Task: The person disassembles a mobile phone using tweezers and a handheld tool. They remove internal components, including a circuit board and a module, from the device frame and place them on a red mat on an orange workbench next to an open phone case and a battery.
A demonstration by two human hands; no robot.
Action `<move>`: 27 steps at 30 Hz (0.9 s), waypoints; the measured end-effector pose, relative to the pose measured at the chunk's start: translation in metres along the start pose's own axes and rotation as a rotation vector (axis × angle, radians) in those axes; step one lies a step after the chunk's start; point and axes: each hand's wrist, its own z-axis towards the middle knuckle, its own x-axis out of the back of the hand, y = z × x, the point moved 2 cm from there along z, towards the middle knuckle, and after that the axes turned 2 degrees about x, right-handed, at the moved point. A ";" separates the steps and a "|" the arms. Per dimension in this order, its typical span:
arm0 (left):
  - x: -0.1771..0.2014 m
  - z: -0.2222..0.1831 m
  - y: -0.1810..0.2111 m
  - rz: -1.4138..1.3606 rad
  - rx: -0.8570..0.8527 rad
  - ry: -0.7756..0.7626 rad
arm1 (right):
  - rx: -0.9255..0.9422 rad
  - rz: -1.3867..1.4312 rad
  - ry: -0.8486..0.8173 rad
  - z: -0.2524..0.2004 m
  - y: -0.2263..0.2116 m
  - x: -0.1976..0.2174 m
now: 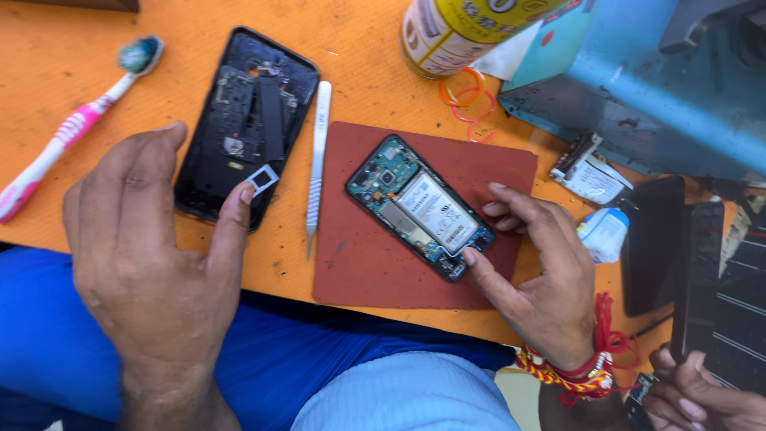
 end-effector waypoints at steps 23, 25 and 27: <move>-0.069 -0.070 -0.084 0.310 0.559 -0.388 | 0.085 0.055 0.020 -0.007 0.010 0.002; -0.070 -0.070 -0.083 0.383 0.555 -0.377 | 0.083 0.055 0.019 -0.007 0.010 0.002; -0.065 -0.062 -0.074 0.432 0.521 -0.361 | 0.083 0.058 0.022 -0.007 0.009 0.002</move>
